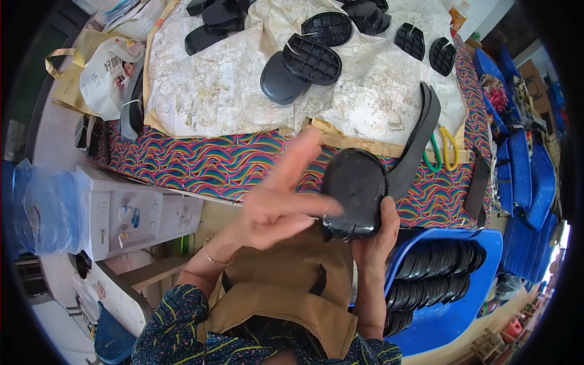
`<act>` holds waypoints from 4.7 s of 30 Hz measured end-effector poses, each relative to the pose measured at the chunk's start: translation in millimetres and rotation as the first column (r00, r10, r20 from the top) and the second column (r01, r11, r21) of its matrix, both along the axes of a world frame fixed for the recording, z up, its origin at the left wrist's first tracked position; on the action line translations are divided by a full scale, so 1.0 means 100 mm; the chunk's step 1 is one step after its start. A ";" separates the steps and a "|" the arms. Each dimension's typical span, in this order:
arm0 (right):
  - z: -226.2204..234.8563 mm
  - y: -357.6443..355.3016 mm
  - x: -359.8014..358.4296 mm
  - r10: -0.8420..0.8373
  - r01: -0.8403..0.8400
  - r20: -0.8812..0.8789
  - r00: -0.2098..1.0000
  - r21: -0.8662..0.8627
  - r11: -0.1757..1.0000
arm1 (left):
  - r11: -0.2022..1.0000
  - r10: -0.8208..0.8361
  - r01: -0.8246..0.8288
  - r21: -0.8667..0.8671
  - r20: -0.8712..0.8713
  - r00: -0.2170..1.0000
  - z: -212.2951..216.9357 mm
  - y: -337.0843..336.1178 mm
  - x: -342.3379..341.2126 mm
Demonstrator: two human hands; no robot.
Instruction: The person assembles black plastic slippers by hand in a workshop. They pick up a sole and a strap, press them together, and place the finished slipper into a blue bin. The person repeats this process for multiple units, handling the components one at a time.
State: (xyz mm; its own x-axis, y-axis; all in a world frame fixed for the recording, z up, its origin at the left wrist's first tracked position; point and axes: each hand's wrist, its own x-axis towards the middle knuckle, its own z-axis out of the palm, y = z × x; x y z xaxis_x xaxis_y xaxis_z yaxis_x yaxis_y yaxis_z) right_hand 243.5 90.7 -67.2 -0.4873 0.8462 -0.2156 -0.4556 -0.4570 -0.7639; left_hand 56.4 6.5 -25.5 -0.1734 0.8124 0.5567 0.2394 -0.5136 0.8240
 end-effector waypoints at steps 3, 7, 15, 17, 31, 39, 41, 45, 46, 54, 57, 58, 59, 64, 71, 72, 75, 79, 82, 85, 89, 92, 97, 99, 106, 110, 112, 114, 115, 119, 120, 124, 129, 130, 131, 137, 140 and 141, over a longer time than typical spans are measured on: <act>-0.09 -0.01 0.00 -0.055 0.055 -0.009 0.998 0.070 0.996 | 0.996 0.088 -0.080 -0.038 0.438 0.895 -0.03 0.10 0.08; -0.18 -0.04 -0.04 -0.191 0.183 0.022 0.981 0.205 0.962 | 0.947 0.151 0.073 -0.312 0.634 0.759 -0.30 0.14 0.38; -0.24 -0.27 -0.23 -0.295 0.244 0.126 0.947 0.314 0.918 | 0.846 0.479 -0.422 -0.325 0.117 0.870 -0.36 0.11 0.53; -0.25 -0.27 -0.23 -0.271 0.192 0.177 0.946 0.369 0.909 | 0.846 0.501 -0.487 -0.214 0.008 0.866 -0.44 0.11 0.48; -0.24 -0.08 -0.27 -0.113 0.037 0.177 0.978 0.386 0.922 | 0.905 0.272 -0.018 -0.425 0.546 0.792 -0.47 0.10 0.30; -0.27 0.11 -0.22 0.009 -0.165 0.297 0.955 0.505 0.847 | 0.878 0.211 0.099 -0.468 0.564 0.799 -0.30 0.10 -0.10; -0.31 0.10 -0.21 0.017 -0.162 0.295 0.955 0.474 0.865 | 0.861 0.237 -0.004 -0.508 0.395 0.887 -0.28 0.06 -0.12; -0.29 0.11 -0.25 0.071 -0.173 0.260 0.963 0.395 0.902 | 0.852 0.392 -0.444 -0.277 -0.222 0.893 -0.30 -0.02 -0.04; -0.28 0.15 -0.23 0.092 -0.202 0.275 0.957 0.401 0.893 | 0.857 0.379 -0.432 -0.280 -0.225 0.898 -0.31 -0.03 -0.05; -0.26 0.32 -0.20 0.119 -0.270 0.324 0.939 0.476 0.837 | 0.840 0.145 -0.014 -0.543 0.200 0.969 -0.17 -0.03 -0.19; -0.30 0.30 -0.19 0.142 -0.251 0.293 0.946 0.380 0.890 | 0.894 0.146 -0.115 -0.433 0.041 0.988 -0.22 -0.05 -0.13; -0.33 0.26 -0.20 0.110 -0.202 0.277 0.954 0.332 0.921 | 0.888 0.109 -0.055 -0.457 0.093 0.990 -0.22 -0.06 -0.14; -0.36 0.24 -0.21 0.076 -0.152 0.264 0.962 0.283 0.947 | 0.878 0.073 0.006 -0.478 0.146 0.987 -0.22 -0.08 -0.17; -0.32 0.39 -0.22 0.227 -0.340 0.315 0.922 0.372 0.864 | 0.801 0.059 0.131 -0.584 0.295 0.954 -0.05 0.01 -0.19; -0.23 0.35 -0.24 0.202 -0.317 0.343 0.917 0.323 0.892 | 0.727 -0.078 0.397 -0.560 0.508 0.858 -0.15 0.07 -0.28; -0.24 0.35 -0.23 0.206 -0.329 0.363 0.909 0.320 0.888 | 0.723 -0.110 0.449 -0.525 0.554 0.825 -0.16 0.06 -0.31; -0.22 0.37 -0.24 0.194 -0.367 0.432 0.881 0.365 0.855 | 0.674 -0.039 0.389 -0.628 0.496 0.867 -0.09 0.09 -0.32; -0.06 0.34 -0.30 0.137 -0.467 0.552 0.822 0.518 0.716 | 0.760 -0.072 0.093 -0.643 0.059 0.996 -0.15 0.23 -0.22; -0.01 0.33 -0.29 0.094 -0.498 0.604 0.792 0.548 0.672 | 0.750 -0.128 0.062 -0.659 -0.053 0.990 -0.10 0.28 -0.22; -0.04 0.31 -0.29 0.126 -0.475 0.581 0.804 0.501 0.723 | 0.668 -0.196 0.156 -0.727 0.031 0.980 -0.10 0.27 -0.27; -0.04 0.28 -0.32 0.214 -0.412 0.474 0.854 0.366 0.834 | 0.606 -0.174 0.448 -0.657 0.441 0.881 -0.20 0.22 -0.34; -0.04 0.30 -0.31 0.241 -0.397 0.424 0.873 0.330 0.857 | 0.598 -0.156 0.580 -0.553 0.630 0.761 -0.24 0.15 -0.37; -0.11 0.36 -0.29 0.056 -0.394 0.548 0.835 0.522 0.757 | 0.629 -0.095 0.647 -0.432 0.783 0.615 -0.27 0.05 -0.40; -0.09 0.34 -0.34 0.095 -0.271 0.429 0.898 0.372 0.888 | 0.756 -0.046 0.516 -0.402 0.755 0.654 -0.30 0.02 -0.28; -0.04 0.19 -0.59 0.158 -0.162 0.152 0.976 0.012 0.987 | 0.920 -0.157 0.390 -0.035 0.879 0.450 -0.44 0.17 0.08; -0.08 0.18 -0.53 0.252 -0.253 -0.042 0.967 -0.023 0.967 | 0.958 -0.118 0.285 0.037 0.954 0.274 -0.41 0.24 0.05; -0.16 0.14 -0.46 0.295 -0.295 0.023 0.955 0.170 0.940 | 0.973 -0.044 0.232 -0.009 0.974 0.221 -0.32 0.26 0.07; -0.19 0.04 -0.49 0.175 -0.207 0.148 0.973 0.247 0.946 | 0.980 -0.042 0.199 -0.002 0.975 0.217 -0.36 0.28 0.11; -0.24 0.01 -0.50 0.122 -0.186 0.232 0.965 0.281 0.941 | 0.984 -0.040 0.180 0.000 0.976 0.216 -0.39 0.29 0.13; -0.20 -0.01 -0.51 0.086 -0.167 0.282 0.955 0.278 0.946 | 0.986 -0.003 0.164 -0.020 0.990 0.141 -0.39 0.31 0.15; -0.17 -0.01 -0.51 0.109 -0.181 0.263 0.959 0.268 0.946 | 0.985 0.006 0.170 -0.027 0.993 0.121 -0.35 0.30 0.14; -0.03 -0.06 -0.57 0.131 -0.222 0.257 0.958 0.367 0.903 | 0.984 -0.025 0.176 0.003 0.993 0.120 -0.29 0.33 0.10; -0.12 -0.06 -0.62 0.074 -0.256 0.369 0.926 0.473 0.843 | 0.991 0.026 0.119 -0.054 0.974 0.223 -0.23 0.35 0.15; -0.12 -0.05 -0.64 0.094 -0.261 0.364 0.927 0.441 0.859 | 0.992 0.029 0.116 -0.053 0.979 0.202 -0.24 0.35 0.15; -0.13 -0.05 -0.64 0.084 -0.246 0.359 0.930 0.434 0.866 | 0.992 0.032 0.111 -0.053 0.983 0.181 -0.26 0.35 0.14; -0.19 -0.01 -0.57 0.126 -0.204 0.236 0.964 0.345 0.916 | 0.995 0.057 0.058 -0.077 0.953 0.299 -0.24 0.28 0.05; -0.12 -0.01 -0.52 0.149 -0.280 0.295 0.944 0.474 0.835 | 0.988 0.075 0.098 -0.122 0.920 0.385 -0.12 0.12 -0.17; -0.08 -0.03 -0.55 0.152 -0.331 0.358 0.921 0.516 0.790 | 0.984 0.105 0.084 -0.156 0.893 0.438 -0.14 0.04 -0.25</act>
